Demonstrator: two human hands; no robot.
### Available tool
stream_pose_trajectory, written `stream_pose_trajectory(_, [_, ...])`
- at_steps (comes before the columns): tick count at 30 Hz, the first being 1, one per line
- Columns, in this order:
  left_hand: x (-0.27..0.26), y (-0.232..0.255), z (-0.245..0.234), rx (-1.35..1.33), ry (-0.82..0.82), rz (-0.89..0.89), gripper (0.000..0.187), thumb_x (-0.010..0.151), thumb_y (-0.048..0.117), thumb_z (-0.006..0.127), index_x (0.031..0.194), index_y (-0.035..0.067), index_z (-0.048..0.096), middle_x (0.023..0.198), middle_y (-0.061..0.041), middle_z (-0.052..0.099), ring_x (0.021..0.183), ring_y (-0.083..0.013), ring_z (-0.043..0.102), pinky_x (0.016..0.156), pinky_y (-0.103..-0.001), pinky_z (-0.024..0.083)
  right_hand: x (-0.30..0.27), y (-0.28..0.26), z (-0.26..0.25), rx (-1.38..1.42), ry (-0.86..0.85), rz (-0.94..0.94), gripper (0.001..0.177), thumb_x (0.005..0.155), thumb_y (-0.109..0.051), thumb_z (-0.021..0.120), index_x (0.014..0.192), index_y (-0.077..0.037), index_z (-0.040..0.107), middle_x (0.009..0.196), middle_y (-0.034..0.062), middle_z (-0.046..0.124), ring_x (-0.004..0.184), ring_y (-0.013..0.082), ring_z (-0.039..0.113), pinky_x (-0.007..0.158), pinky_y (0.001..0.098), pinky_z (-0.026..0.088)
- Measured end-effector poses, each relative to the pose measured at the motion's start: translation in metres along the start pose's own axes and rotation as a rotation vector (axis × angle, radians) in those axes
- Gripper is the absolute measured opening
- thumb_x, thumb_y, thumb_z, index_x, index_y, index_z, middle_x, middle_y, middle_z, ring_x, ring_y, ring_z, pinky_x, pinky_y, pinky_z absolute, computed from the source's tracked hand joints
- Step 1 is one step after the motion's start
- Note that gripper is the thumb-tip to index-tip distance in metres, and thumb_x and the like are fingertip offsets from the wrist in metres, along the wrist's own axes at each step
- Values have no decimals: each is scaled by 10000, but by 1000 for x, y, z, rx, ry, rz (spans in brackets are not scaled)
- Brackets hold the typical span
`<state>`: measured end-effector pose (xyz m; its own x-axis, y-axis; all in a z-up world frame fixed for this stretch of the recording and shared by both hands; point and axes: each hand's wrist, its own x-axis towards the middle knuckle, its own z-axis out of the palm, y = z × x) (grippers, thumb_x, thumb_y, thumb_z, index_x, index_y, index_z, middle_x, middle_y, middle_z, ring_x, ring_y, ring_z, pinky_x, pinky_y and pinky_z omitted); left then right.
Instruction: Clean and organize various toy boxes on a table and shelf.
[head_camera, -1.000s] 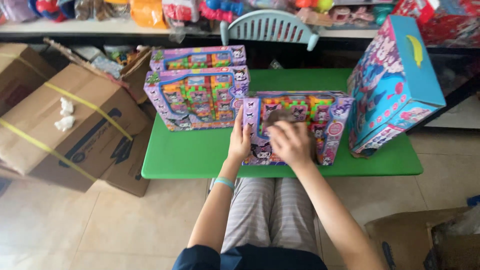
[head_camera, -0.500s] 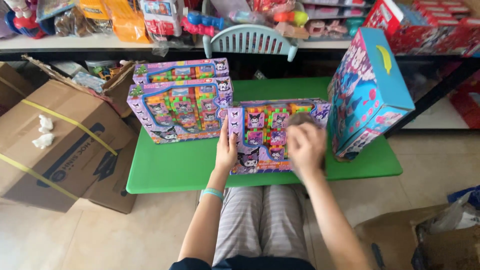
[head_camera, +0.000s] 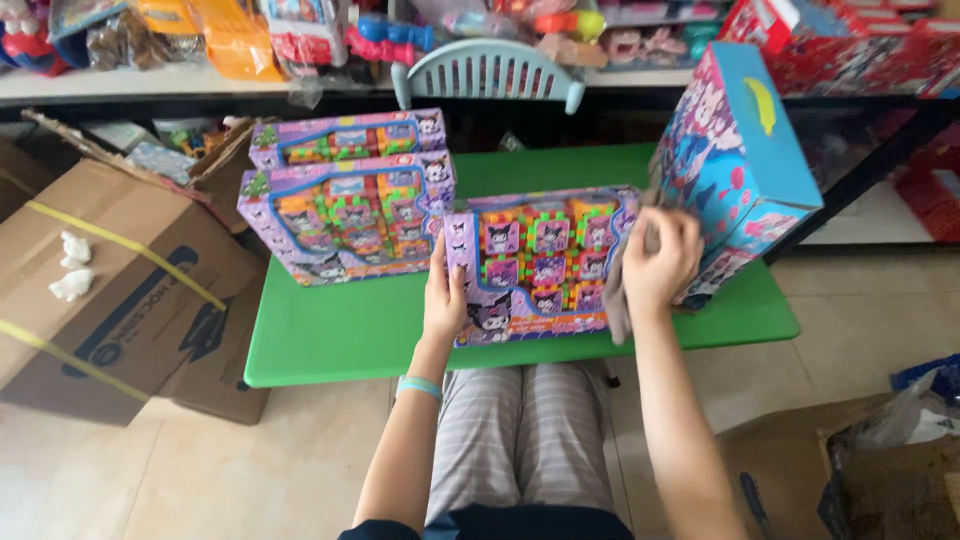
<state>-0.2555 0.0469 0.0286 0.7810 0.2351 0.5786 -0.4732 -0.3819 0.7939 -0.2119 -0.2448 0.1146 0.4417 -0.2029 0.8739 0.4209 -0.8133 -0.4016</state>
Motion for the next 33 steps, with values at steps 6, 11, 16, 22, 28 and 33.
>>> stream_pose_trajectory(6, [2,0,1,8,23,-59,554,1079,238,460,1590,60,342,1529,-233,527,1403,-360,547,1143,-410,438,-22,-68,-2,38,-151,-242,91,916,-92,762,991,-137,737,1079,65,700,939,311,632,863,451,499])
stream_pose_trajectory(11, [5,15,-4,-37,26,-90,568,1071,249,481,1586,53,341,1535,-232,516,1412,-362,528,1155,-417,414,-49,-94,8,140,-190,-224,129,906,-130,769,1034,-132,751,1093,66,703,933,327,618,805,415,535])
stream_pose_trajectory(16, [2,15,-3,-40,6,-82,576,1076,270,481,1590,51,342,1549,-233,504,1431,-366,514,1174,-418,399,-26,-148,27,108,-90,-264,255,923,-121,739,1178,-106,737,1158,50,670,1007,295,622,868,445,558])
stream_pose_trajectory(22, [6,-7,2,-225,-4,-62,610,1083,337,373,1626,61,334,1508,-225,566,1398,-317,567,1182,-402,431,-68,-162,31,186,-274,-407,259,870,-147,763,1129,-145,754,1131,30,680,930,291,619,724,375,568])
stream_pose_trajectory(28, [2,12,-3,-358,-8,-5,600,1122,369,331,1618,31,317,1505,-239,544,1395,-325,544,1176,-402,424,-88,-125,16,270,-402,-452,289,829,-133,775,1116,-154,755,1102,-4,696,867,259,618,712,365,576])
stream_pose_trajectory(33, [4,11,0,-96,21,-25,577,1128,360,334,1595,21,329,1575,-251,479,1463,-358,471,1189,-416,371,-33,-106,10,27,-163,-310,267,873,-131,784,1131,-199,767,1099,-16,704,915,252,604,722,351,570])
